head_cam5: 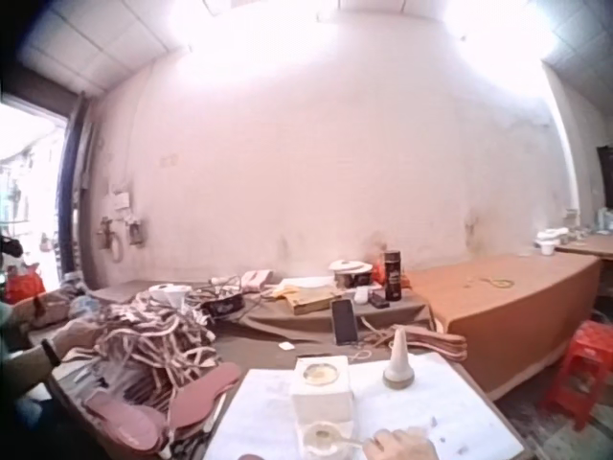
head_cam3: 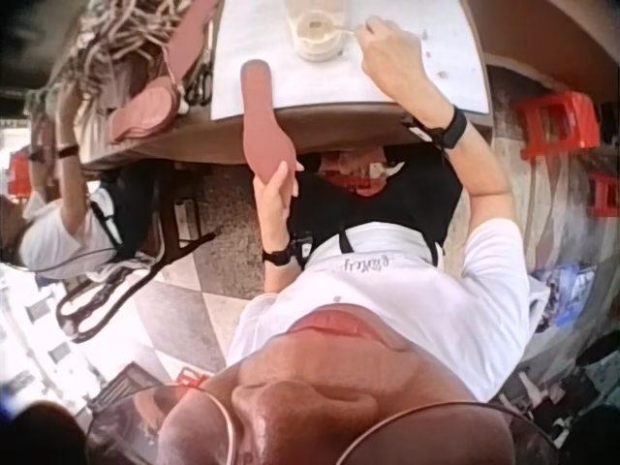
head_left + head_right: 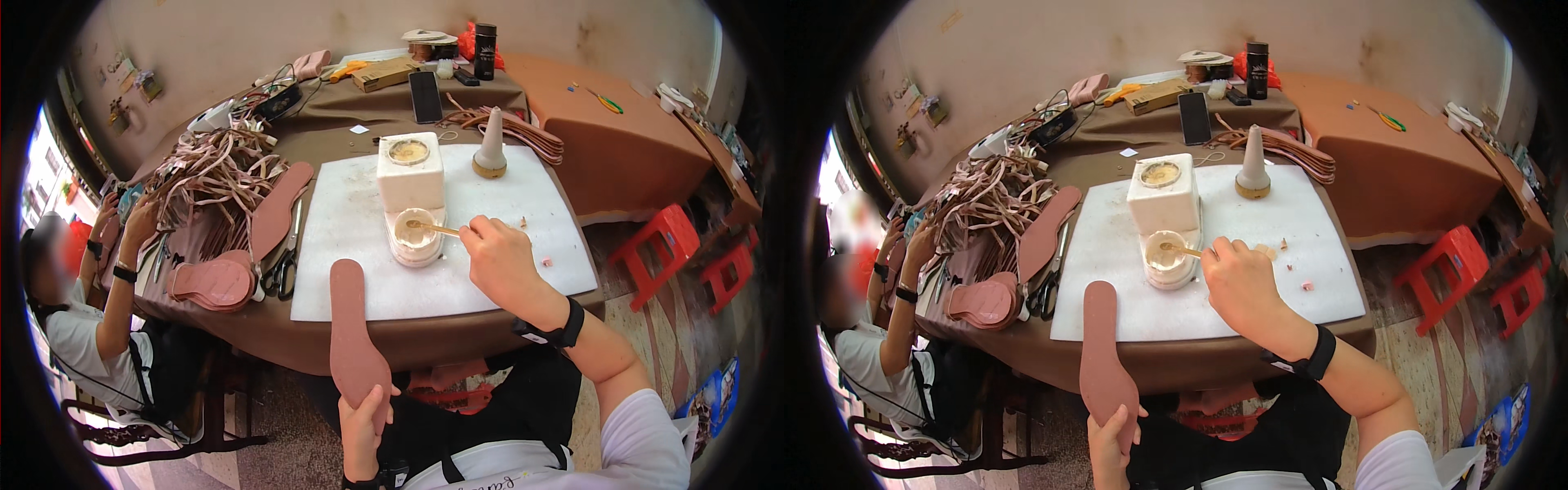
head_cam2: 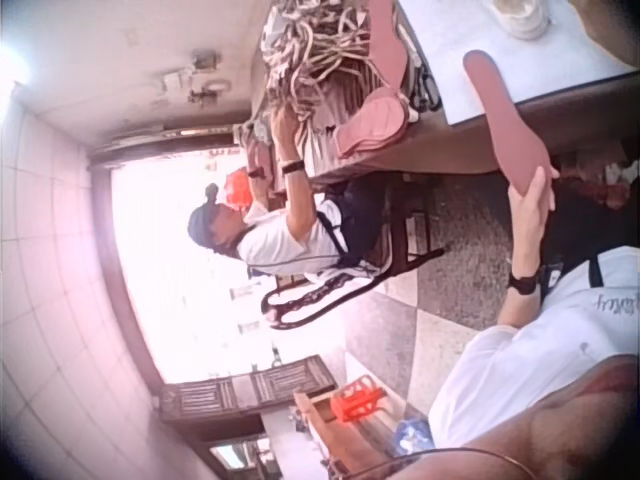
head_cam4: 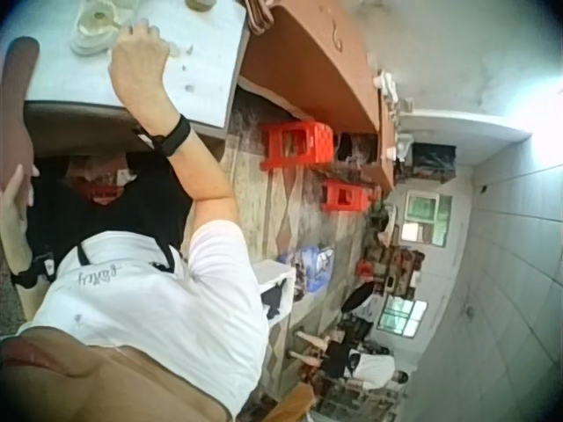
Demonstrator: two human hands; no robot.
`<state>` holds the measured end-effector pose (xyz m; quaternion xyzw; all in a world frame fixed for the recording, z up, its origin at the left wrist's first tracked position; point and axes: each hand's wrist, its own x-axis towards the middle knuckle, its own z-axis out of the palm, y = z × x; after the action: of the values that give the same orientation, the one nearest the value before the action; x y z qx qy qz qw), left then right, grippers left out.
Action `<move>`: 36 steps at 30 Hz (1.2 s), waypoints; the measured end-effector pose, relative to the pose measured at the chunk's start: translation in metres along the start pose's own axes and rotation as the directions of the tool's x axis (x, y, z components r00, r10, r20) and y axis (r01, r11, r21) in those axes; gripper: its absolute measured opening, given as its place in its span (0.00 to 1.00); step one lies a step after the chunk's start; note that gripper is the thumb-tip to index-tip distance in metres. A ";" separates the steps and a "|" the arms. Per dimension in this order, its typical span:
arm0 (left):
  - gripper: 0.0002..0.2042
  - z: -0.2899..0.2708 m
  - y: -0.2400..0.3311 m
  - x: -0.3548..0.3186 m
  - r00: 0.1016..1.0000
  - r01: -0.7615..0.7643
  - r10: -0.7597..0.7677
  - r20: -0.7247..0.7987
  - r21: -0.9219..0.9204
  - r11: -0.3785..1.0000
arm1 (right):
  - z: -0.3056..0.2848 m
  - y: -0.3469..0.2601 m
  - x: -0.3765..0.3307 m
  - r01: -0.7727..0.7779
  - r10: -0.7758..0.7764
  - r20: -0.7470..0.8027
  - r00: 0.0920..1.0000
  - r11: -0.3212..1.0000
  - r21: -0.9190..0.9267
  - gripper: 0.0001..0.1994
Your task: Applying glue to a shoe insole and attaching a leather strap.
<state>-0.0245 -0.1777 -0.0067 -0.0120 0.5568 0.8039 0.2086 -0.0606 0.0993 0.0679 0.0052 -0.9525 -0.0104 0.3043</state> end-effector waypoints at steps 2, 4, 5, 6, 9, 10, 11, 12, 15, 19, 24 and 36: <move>0.17 -0.001 -0.002 0.001 1.000 0.010 -0.009 0.025 -0.020 1.000 | -0.001 0.001 -0.001 0.015 -0.015 -0.025 1.000 1.000 0.001 0.10; 0.17 0.000 -0.001 0.002 1.000 0.014 -0.014 0.024 -0.023 1.000 | -0.003 0.001 -0.002 0.015 -0.015 -0.030 0.999 1.000 -0.010 0.11; 0.17 0.000 -0.001 0.002 0.999 0.028 -0.027 0.028 -0.021 0.999 | -0.004 0.001 -0.002 0.006 -0.006 -0.029 1.000 1.000 -0.023 0.11; 0.17 0.000 0.000 0.002 0.999 0.023 -0.023 0.027 -0.025 0.999 | -0.004 0.000 -0.001 0.010 -0.011 -0.032 0.999 1.000 -0.024 0.11; 0.17 0.000 0.000 0.002 0.999 0.030 -0.029 0.036 -0.020 0.999 | -0.009 -0.001 -0.002 -0.006 0.006 -0.016 1.000 1.000 -0.008 0.12; 0.17 0.000 0.000 0.002 0.999 0.024 -0.023 0.035 -0.028 0.999 | -0.009 -0.001 -0.002 -0.003 0.003 -0.018 1.000 1.000 -0.002 0.12; 0.17 0.000 0.000 0.002 0.999 0.018 -0.017 0.035 -0.035 0.999 | -0.009 -0.001 -0.002 -0.001 0.001 -0.020 1.000 1.000 0.005 0.12; 0.17 0.000 0.000 0.002 0.999 0.017 -0.015 0.042 -0.037 0.999 | -0.010 0.000 -0.002 -0.003 0.003 -0.022 1.000 1.000 -0.002 0.12; 0.17 -0.001 0.000 0.001 1.000 0.018 -0.017 0.016 -0.041 0.999 | -0.010 -0.002 -0.002 0.015 -0.015 -0.027 1.000 1.000 0.020 0.11; 0.15 -0.003 -0.002 0.001 0.999 0.029 -0.028 0.022 -0.046 0.999 | -0.010 -0.002 -0.005 0.003 -0.001 -0.034 0.999 0.999 0.039 0.10; 0.13 -0.005 0.003 0.000 0.998 0.046 -0.044 0.036 -0.041 0.998 | 0.000 -0.001 -0.007 -0.002 0.007 -0.079 0.997 0.998 0.067 0.10; 0.10 -0.012 0.020 0.012 0.997 -0.059 0.061 0.052 -0.041 0.997 | -0.001 -0.005 -0.016 -0.023 0.046 -0.173 0.984 0.991 0.133 0.10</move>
<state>-0.0449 -0.1903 0.0032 0.0221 0.5351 0.8207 0.1988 -0.0472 0.0949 0.0595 0.0096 -0.9205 0.0578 0.3863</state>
